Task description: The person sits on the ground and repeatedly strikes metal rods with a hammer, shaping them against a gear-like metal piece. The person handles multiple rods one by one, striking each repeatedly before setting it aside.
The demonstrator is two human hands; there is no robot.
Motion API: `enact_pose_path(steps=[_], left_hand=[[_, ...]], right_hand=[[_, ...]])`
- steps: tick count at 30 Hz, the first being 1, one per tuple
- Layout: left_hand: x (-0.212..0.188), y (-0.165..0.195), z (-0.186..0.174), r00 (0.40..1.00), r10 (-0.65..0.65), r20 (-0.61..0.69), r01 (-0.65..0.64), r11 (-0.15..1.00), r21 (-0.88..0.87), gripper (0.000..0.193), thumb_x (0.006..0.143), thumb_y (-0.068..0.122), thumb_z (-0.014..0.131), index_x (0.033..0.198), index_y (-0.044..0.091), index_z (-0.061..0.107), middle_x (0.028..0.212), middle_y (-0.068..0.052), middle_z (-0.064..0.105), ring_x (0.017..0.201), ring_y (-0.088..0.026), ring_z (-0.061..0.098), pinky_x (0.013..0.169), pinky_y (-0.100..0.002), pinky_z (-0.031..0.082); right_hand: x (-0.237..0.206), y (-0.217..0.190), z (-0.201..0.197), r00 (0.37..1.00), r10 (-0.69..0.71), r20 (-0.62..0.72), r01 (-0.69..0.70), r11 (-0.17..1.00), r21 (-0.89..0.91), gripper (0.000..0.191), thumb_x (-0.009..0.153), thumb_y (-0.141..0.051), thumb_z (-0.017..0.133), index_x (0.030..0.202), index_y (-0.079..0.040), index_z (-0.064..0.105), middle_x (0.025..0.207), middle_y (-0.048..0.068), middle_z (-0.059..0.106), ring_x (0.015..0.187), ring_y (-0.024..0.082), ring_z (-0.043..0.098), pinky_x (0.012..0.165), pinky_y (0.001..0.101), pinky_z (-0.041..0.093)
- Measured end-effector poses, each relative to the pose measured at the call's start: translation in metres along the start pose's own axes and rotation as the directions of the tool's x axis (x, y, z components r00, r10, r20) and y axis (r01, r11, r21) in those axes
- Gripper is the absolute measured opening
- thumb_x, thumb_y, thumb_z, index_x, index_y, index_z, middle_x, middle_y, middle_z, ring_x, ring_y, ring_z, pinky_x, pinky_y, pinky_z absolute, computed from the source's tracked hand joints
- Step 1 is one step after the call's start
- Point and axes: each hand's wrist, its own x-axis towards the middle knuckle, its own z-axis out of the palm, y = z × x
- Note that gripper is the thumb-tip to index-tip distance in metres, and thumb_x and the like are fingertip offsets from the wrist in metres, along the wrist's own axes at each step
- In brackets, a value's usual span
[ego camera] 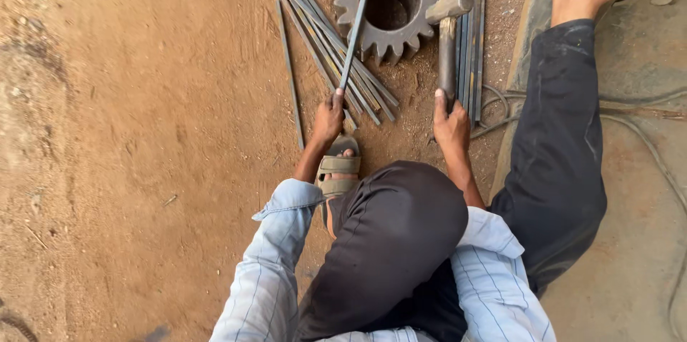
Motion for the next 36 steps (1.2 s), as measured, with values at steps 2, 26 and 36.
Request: enact_pose_path(steps=[2, 26, 36], left_hand=[[-0.006, -0.021, -0.004, 0.999, 0.034, -0.041, -0.027, 0.986, 0.165, 0.067, 0.105, 0.064, 0.038, 0.093, 0.003, 0.062, 0.065, -0.001, 0.048, 0.053, -0.012, 0.041, 0.046, -0.035, 0.035], [-0.048, -0.069, 0.01, 0.987, 0.157, -0.023, -0.148, 0.963, 0.227, 0.065, 0.109, 0.053, 0.037, 0.092, -0.004, 0.062, 0.072, -0.02, 0.058, 0.068, -0.032, 0.055, 0.07, -0.046, 0.047], [-0.049, -0.073, 0.012, 0.988, 0.155, -0.015, -0.149, 0.971, 0.189, 0.063, 0.108, 0.054, 0.039, 0.094, -0.004, 0.062, 0.071, -0.022, 0.055, 0.068, -0.032, 0.052, 0.067, -0.047, 0.047]], right_hand=[[-0.002, -0.002, -0.001, 1.0, -0.021, -0.016, 0.021, 1.0, -0.011, 0.075, 0.111, -0.061, 0.051, 0.112, 0.013, 0.066, 0.083, 0.027, 0.068, 0.071, 0.04, 0.07, 0.064, 0.0526, 0.058], [-0.038, -0.115, -0.091, 0.887, -0.44, -0.14, 0.428, 0.668, 0.609, 0.04, 0.111, -0.041, 0.06, 0.101, -0.003, 0.06, 0.071, 0.002, 0.058, 0.055, 0.015, 0.059, 0.047, 0.03, 0.052], [-0.052, -0.106, -0.073, 0.888, -0.459, -0.033, 0.449, 0.848, 0.281, 0.043, 0.111, -0.042, 0.061, 0.104, 0.001, 0.061, 0.065, 0.006, 0.061, 0.053, 0.018, 0.064, 0.049, 0.0349, 0.049]])
